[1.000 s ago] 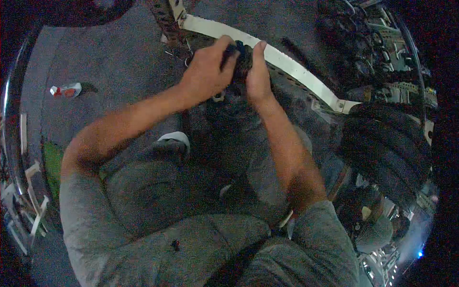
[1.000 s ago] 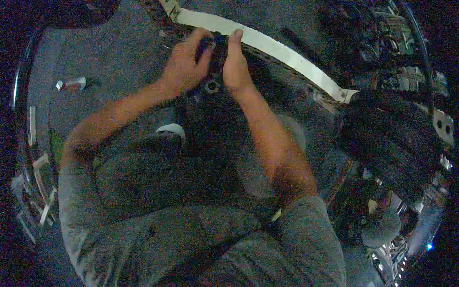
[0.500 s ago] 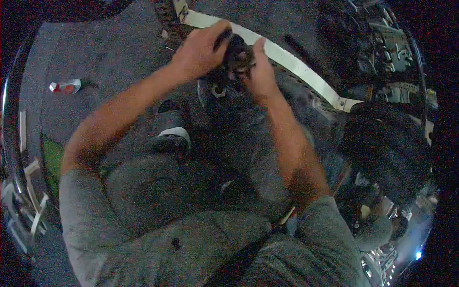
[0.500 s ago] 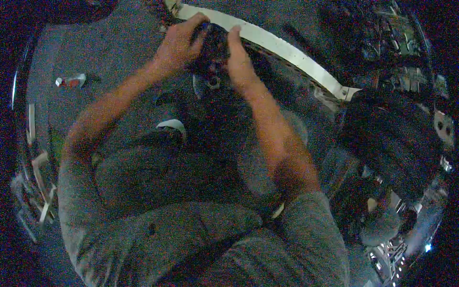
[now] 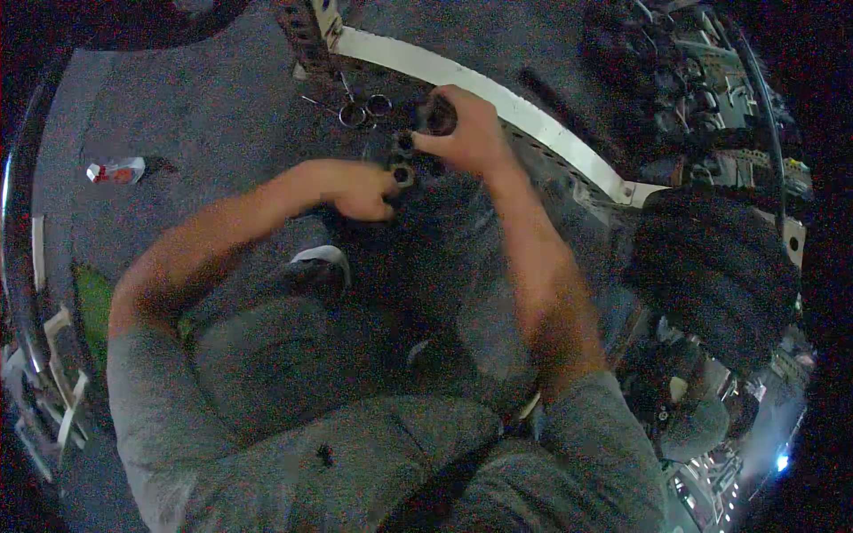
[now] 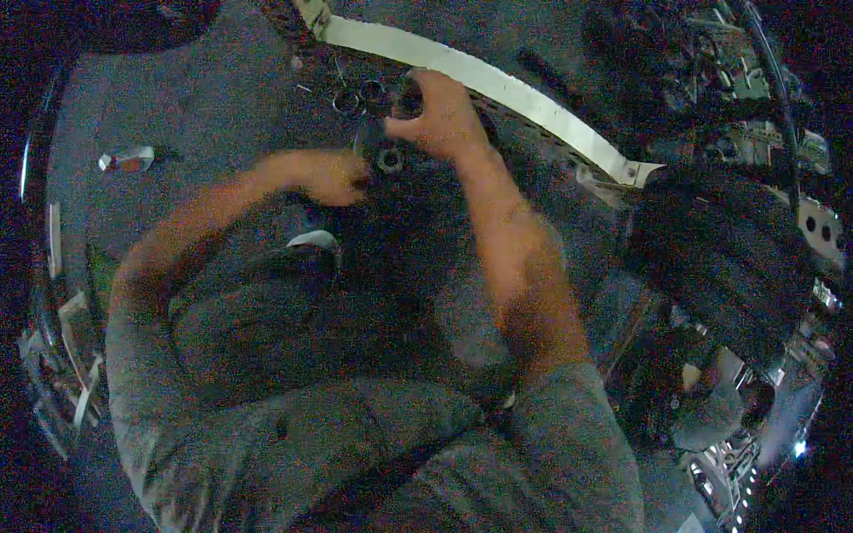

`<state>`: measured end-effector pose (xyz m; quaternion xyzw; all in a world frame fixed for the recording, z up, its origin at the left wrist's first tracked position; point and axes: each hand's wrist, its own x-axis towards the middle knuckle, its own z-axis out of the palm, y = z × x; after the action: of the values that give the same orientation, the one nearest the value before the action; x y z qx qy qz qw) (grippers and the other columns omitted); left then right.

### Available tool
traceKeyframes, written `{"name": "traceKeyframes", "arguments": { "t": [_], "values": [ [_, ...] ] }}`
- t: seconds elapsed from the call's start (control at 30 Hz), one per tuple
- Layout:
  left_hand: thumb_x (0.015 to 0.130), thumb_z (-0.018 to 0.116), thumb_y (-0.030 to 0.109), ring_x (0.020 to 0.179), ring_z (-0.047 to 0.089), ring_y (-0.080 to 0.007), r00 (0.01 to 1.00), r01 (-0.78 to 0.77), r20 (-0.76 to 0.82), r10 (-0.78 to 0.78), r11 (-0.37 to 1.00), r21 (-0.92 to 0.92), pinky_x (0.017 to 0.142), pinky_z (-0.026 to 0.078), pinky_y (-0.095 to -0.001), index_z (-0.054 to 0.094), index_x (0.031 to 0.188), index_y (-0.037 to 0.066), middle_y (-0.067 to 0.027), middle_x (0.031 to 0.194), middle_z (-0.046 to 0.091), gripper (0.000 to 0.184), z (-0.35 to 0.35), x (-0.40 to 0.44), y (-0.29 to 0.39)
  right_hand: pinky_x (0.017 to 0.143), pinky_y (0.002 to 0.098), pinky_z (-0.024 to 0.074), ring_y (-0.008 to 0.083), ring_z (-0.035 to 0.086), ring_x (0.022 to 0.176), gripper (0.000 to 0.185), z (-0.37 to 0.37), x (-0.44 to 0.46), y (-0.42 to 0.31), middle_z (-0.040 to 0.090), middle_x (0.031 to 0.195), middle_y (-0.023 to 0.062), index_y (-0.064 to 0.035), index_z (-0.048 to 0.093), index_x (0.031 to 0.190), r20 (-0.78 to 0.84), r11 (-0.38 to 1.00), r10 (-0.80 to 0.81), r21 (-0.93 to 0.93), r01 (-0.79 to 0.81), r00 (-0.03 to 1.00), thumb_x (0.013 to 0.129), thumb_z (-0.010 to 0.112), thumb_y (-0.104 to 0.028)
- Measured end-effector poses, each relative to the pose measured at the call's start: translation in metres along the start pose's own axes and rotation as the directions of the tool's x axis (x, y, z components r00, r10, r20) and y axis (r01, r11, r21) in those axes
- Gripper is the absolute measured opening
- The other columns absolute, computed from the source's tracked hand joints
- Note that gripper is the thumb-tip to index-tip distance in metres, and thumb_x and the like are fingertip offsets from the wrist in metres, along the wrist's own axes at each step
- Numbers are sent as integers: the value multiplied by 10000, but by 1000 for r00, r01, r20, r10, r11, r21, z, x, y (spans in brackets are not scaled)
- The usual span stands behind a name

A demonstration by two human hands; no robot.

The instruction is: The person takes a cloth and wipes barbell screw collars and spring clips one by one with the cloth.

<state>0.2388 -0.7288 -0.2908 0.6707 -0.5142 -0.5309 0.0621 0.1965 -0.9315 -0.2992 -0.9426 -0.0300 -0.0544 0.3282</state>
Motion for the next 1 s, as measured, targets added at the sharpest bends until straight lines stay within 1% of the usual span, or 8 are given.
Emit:
{"name": "traceKeyframes", "arguments": {
  "t": [0.03,0.23,0.33,0.43,0.57,0.63,0.87,1.0],
  "values": [
    [840,545,251,914,643,-409,982,-141,-117,150,986,88,804,504,-505,634,1052,-25,-256,981,666,359,25,23,-28,977,431,448,376,561,1075,685,4,-2,2,591,1113,219,-26,600,1154,-8,999,-19,-37,19,1000,579,818,-327],
    [847,523,271,898,647,-414,991,-131,-10,133,984,118,776,510,-506,657,987,-27,-261,969,667,356,23,20,-24,924,431,461,377,554,1040,645,20,-12,13,561,1104,181,-97,585,1161,105,977,130,-185,-109,986,595,818,-300],
    [846,543,270,885,649,-409,992,13,126,-20,999,49,771,513,-498,657,994,-12,-253,963,668,338,8,3,-5,923,453,495,396,575,1083,610,35,-18,21,573,1150,185,-105,595,1177,353,892,387,-375,-251,852,640,812,-298],
    [811,559,280,754,670,-346,987,-158,7,159,975,160,675,512,-472,661,934,-29,-201,843,693,348,44,32,-53,879,456,524,377,616,1045,520,70,-31,53,623,1124,206,-70,625,1105,495,827,513,-504,-249,702,656,797,-267],
    [817,570,291,632,638,-295,996,-69,56,64,994,86,576,491,-455,673,888,-20,-164,738,679,335,41,30,-53,876,445,537,383,637,1015,513,92,-37,73,650,1091,225,-20,654,1048,556,799,562,-557,-228,612,634,819,-272],
    [821,569,293,592,622,-274,994,-101,36,102,994,-44,538,480,-447,684,854,-11,-151,712,672,326,45,32,-57,877,444,538,380,641,1010,506,98,-39,74,654,1085,227,-1,663,1029,529,802,555,-543,-247,642,636,825,-275],
    [820,574,309,591,640,-281,1000,-23,18,20,985,170,537,487,-457,699,778,1,-155,687,673,336,62,41,-68,864,432,542,369,650,986,484,116,-35,82,651,1058,249,18,669,985,562,844,478,-508,-174,675,667,822,-312],
    [824,590,319,633,654,-320,994,-4,107,-7,994,105,566,505,-462,696,785,-12,-187,719,677,349,57,42,-71,755,445,557,377,671,906,254,78,5,101,689,950,198,3,694,887,389,748,534,-631,-206,751,770,727,-220]
  ]
}}
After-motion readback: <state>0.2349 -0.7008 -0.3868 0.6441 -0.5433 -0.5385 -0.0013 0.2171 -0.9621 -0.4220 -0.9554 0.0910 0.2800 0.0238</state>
